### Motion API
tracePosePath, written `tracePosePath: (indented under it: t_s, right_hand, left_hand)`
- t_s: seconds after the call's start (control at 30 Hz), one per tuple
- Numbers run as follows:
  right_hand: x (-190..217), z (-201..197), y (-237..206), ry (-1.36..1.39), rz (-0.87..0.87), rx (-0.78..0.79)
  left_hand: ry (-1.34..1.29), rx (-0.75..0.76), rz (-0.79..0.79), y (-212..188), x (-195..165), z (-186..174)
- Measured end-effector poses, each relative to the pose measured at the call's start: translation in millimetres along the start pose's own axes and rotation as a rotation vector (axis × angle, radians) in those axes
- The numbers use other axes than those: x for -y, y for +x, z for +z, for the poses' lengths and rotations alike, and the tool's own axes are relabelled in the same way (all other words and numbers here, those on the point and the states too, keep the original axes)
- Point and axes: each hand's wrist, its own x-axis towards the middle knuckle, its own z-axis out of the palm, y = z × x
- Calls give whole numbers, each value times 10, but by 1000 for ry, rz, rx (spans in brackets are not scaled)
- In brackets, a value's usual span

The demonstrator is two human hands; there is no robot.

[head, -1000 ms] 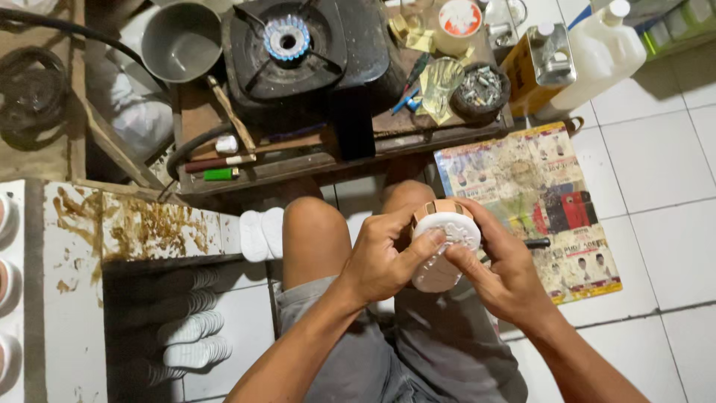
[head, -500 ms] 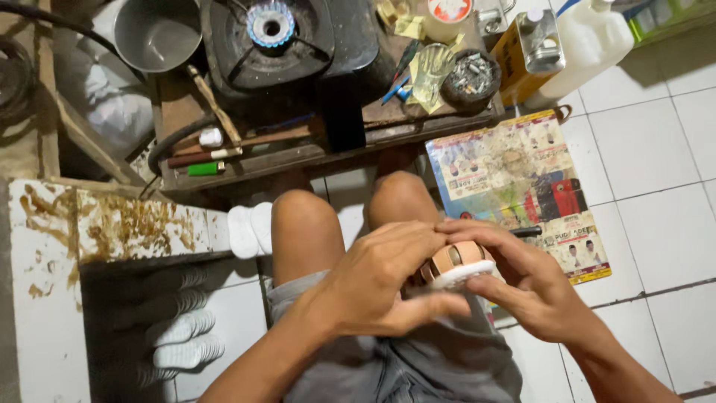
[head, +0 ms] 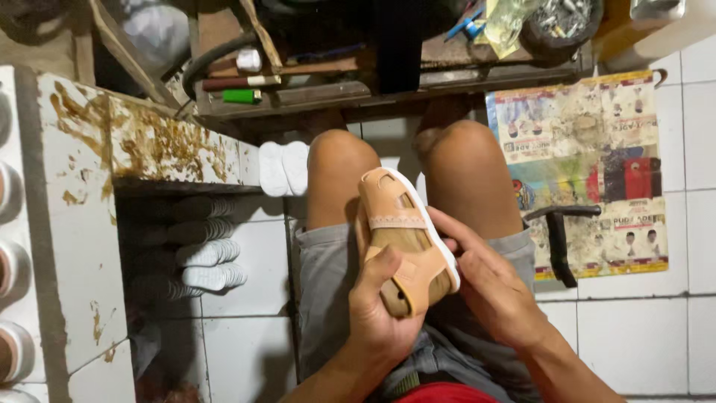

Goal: The person sits on the floor and uses a curved metal tool to scrape and trim the edges of a sandal sole. They repeatedly heat the sole over a gas burner and press it into the sandal upper to bond the parts. The person handles multiple sandals, placing finished ones on a nearby shelf.

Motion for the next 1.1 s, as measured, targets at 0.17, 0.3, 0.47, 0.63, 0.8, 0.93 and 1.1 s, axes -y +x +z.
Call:
tracePosePath:
  t_s: [0.17,0.3,0.47,0.63,0.8,0.93,1.1]
  right_hand:
    - [13,67,-60,36,94,-55]
    - [64,30,-71,148,106,-108]
    - [-65,-75,-139,77,66,-184]
    - [-155,-180,-198,91,-46,-131]
    - [-92,-175,-254,159,26,-32]
    - [-86,-99,-329,-206,-64,36]
    - [-185,-147,-396,-243,72,-50]
  left_hand:
    - [122,-55,93,-17,-26,190]
    - [134,-43,114,-26,18,219]
    - [170,-24,112,-46,70,171]
    - [340,43,46,-122,71,88]
    - [481,109,129,-101,83,12]
    - [345,80,139,-10,21,-60]
    - [437,266,178,-31,-66,-119]
